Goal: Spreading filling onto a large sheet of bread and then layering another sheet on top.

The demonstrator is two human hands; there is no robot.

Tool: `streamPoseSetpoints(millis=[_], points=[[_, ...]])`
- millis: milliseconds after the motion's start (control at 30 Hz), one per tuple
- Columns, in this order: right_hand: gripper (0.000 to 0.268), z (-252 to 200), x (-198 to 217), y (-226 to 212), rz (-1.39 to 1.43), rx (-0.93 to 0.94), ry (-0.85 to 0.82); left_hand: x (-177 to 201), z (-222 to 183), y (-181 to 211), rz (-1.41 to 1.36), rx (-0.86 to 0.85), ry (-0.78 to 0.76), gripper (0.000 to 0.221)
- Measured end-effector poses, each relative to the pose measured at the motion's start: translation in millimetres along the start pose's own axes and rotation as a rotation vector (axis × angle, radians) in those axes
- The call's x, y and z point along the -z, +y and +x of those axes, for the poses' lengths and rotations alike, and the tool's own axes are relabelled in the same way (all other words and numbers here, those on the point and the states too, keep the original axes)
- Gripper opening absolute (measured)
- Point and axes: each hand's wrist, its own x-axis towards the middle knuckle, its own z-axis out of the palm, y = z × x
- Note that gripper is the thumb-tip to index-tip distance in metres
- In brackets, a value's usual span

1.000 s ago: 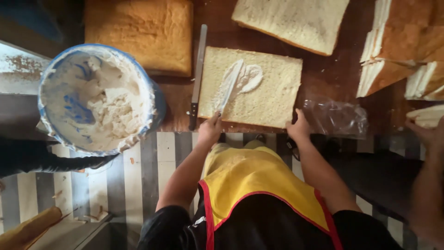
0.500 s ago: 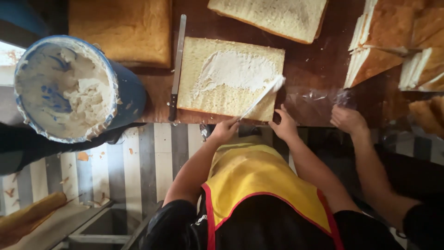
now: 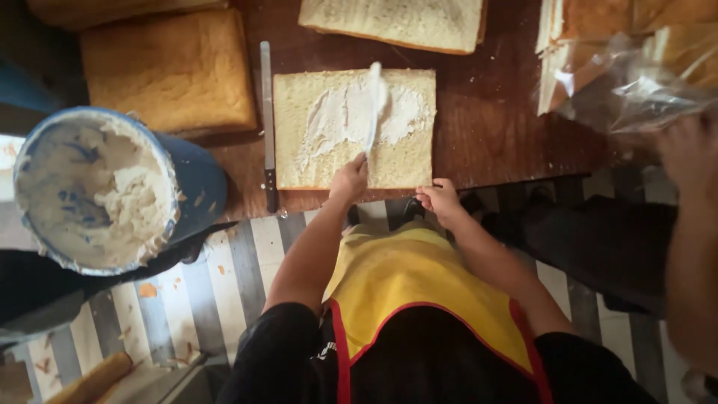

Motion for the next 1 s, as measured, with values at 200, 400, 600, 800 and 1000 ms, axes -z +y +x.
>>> streamPoseSetpoints(millis=[200,400,600,800,1000], points=[[0.054,-9.3,-0.5,-11.7,0.308,-0.174,0.020,7.5,-3.4,-1.4,0.218,-0.116,-0.358,0.045],[0.061,-16.3,-1.2,-25.2,0.466,-0.106,0.145,27.7,-47.4,-129.3,-0.172,-0.657,-0.330,0.033],[0.065,-14.3,19.1,-15.5,0.340,-0.150,0.161,70.7,-99.3,-103.5,0.121,0.032,-0.184,0.037],[0.055,-10.6,47.5,9.9,0.394,-0.117,0.323,6.5,-63.2,-50.2,0.346,-0.090,-0.344,0.038],[0.044,-7.0,102.8,71.6,0.599,-0.080,0.506,-1.4,-70.6,-33.8,0.234,-0.383,-0.480,0.039]])
